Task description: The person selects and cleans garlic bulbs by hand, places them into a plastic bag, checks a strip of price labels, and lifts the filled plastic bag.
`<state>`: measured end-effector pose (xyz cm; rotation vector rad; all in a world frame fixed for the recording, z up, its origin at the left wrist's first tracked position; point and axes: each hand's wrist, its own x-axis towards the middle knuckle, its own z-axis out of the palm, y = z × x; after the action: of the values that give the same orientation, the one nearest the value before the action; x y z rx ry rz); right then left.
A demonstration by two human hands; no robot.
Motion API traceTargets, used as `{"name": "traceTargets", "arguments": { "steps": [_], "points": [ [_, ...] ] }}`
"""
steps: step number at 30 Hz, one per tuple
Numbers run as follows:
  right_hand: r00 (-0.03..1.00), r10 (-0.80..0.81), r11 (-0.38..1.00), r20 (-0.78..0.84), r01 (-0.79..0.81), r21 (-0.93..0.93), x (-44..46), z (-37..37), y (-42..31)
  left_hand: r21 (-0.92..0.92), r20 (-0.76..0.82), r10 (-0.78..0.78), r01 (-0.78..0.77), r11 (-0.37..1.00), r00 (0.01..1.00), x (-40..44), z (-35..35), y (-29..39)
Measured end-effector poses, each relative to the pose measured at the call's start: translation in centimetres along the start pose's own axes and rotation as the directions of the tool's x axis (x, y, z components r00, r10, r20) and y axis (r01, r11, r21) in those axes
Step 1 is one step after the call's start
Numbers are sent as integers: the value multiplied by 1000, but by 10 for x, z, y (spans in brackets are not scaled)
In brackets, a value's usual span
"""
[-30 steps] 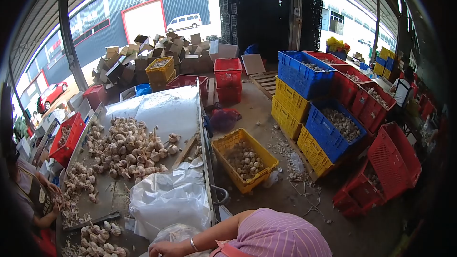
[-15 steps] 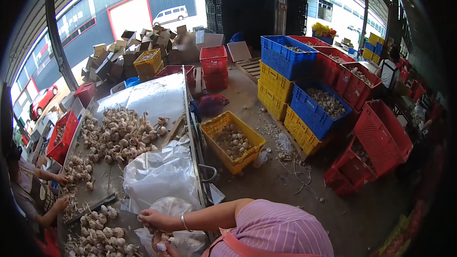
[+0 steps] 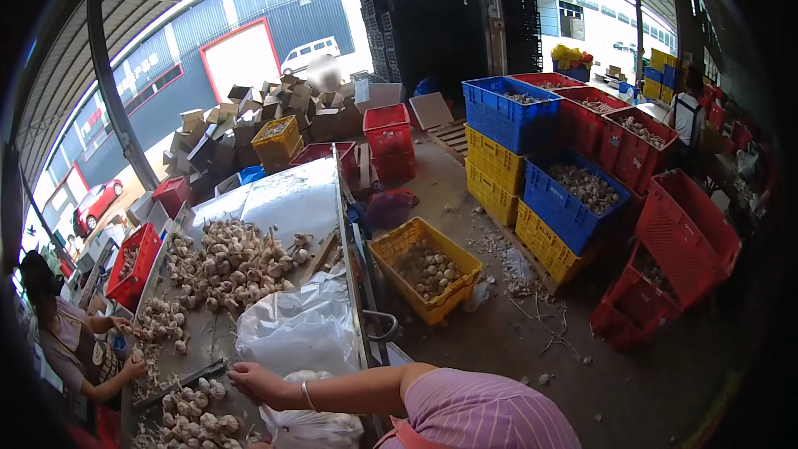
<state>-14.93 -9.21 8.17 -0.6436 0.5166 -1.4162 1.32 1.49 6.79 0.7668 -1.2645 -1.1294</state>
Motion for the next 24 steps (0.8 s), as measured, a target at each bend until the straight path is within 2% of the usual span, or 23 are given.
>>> {"name": "traceTargets", "arguments": {
  "steps": [2,3,4,5,6,7,8,9,10,11,12,14,16,18,20,21,22,24],
  "points": [
    [999,-39,999,-15,38,-33,9,13,-11,-230,-8,10,-11,973,1000,15,2,19],
    [999,-44,998,-14,44,-43,12,22,-15,-553,-36,-112,73,830,993,17,11,33],
    [999,-38,999,6,38,-1,16,18,-22,-295,-164,-48,-2,955,985,13,14,31],
    [996,-49,999,-80,46,-29,24,19,-24,2,-302,41,-42,999,952,12,12,17],
    [996,5,1000,-95,-5,-3,21,15,-30,-555,-15,-274,220,803,962,6,-31,-10],
    [992,-22,990,-126,4,-139,27,7,-24,-352,-49,-236,204,913,970,-4,-32,-17],
    [985,-36,985,-171,6,-175,38,-8,-9,28,-45,-133,134,991,990,-15,-23,-31],
    [982,-9,964,-190,-42,-262,43,-25,5,352,-3,-36,35,935,999,-22,-19,-42],
    [979,68,961,-191,-116,-251,41,-42,17,429,10,-71,60,902,997,-34,-18,-48],
    [961,109,936,-255,-186,-299,40,-56,31,422,5,-159,142,895,987,-46,-18,-55],
    [927,151,907,-344,-268,-325,39,-74,42,56,-21,-584,585,809,811,-58,-18,-56],
    [877,244,901,-413,-363,-237,44,-103,57,-79,28,-427,428,901,904,-98,-44,-105],
    [869,261,894,-419,-382,-235,52,-112,67,-150,19,-364,363,920,931,-112,-47,-116],
    [888,254,881,-383,-376,-288,65,-103,67,-215,-49,-376,358,908,925,-99,-39,-100],
    [937,285,904,-203,-333,-267,70,-72,49,-315,-93,-363,318,894,927,-87,-35,-84],
    [950,293,916,-110,-312,-253,71,-58,39,-328,-97,-348,300,895,932,-72,-21,-42],
    [949,299,906,-97,-314,-282,70,-49,36,-343,-98,-340,289,894,935,-68,-12,-18],
    [952,298,892,-69,-303,-335,71,-37,34,-227,-66,-443,419,879,894,-75,-11,-16]
  ]
}}
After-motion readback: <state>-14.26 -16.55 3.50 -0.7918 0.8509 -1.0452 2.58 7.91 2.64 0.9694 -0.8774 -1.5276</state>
